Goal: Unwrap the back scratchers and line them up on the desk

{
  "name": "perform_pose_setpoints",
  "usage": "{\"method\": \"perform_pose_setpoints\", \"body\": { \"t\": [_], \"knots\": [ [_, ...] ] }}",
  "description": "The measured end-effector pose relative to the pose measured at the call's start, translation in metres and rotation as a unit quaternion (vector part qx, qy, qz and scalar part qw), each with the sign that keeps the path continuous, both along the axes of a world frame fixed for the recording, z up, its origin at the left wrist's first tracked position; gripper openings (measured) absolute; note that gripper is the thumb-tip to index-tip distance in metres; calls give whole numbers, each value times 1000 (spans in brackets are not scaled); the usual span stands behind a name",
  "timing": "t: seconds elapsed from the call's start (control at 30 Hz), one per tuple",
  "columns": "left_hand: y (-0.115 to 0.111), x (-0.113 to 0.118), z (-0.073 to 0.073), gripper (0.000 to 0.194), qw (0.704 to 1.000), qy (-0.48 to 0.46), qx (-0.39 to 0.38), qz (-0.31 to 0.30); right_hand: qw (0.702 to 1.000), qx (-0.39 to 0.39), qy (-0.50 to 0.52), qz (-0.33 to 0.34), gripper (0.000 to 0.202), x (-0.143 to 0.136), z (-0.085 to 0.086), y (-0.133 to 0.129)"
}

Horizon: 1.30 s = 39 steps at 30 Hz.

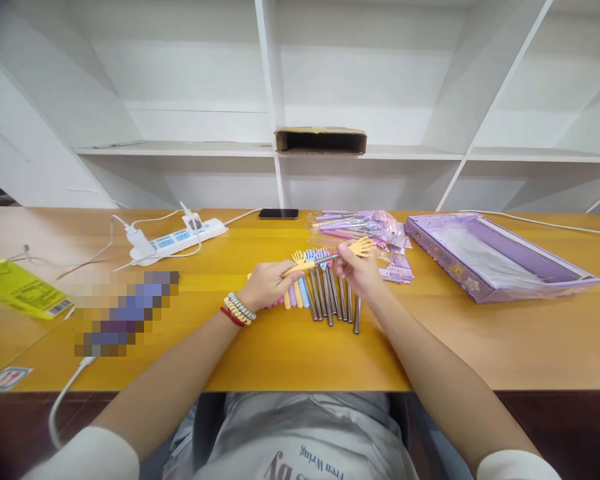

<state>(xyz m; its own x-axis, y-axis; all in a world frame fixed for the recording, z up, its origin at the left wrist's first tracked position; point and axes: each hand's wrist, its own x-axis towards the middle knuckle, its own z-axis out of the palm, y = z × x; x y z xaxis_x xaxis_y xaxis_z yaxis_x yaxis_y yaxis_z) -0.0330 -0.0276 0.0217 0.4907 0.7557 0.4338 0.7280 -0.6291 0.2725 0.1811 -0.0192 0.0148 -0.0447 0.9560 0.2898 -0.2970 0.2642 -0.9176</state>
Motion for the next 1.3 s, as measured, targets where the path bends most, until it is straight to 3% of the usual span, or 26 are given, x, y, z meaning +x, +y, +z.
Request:
{"method": "perform_pose_setpoints", "body": {
  "t": [0.1,0.23,0.37,0.43,0.57,0.73,0.9,1.0,1.1,1.3],
  "knots": [
    [-7,11,0,39,1000,18,-1,-5,998,-36,-24,43,36,-18,-9,-6],
    [-14,23,-1,34,998,53,34,13,998,-52,-35,-4,41,-32,-15,-8],
    [-17,29,-3,37,996,68,2,61,998,17,-31,-57,42,-31,3,-12],
    [-20,33,-4,37,995,61,3,82,998,49,-5,-43,36,-29,20,-20],
    [-26,40,-6,30,994,57,16,95,995,36,88,-3,26,-31,42,-37],
    [-30,43,-7,29,991,88,8,101,972,24,224,62,45,-34,36,-41],
    [-22,40,2,37,989,112,-13,92,970,-18,235,55,53,-23,31,-28],
    [-8,29,9,50,990,110,-3,89,972,-30,231,1,52,-11,33,-14],
    [12,3,13,55,983,131,22,124,956,-21,279,-84,50,21,37,2],
    [49,-89,12,50,946,147,68,280,849,-13,432,-304,43,138,38,10]
  ]
}}
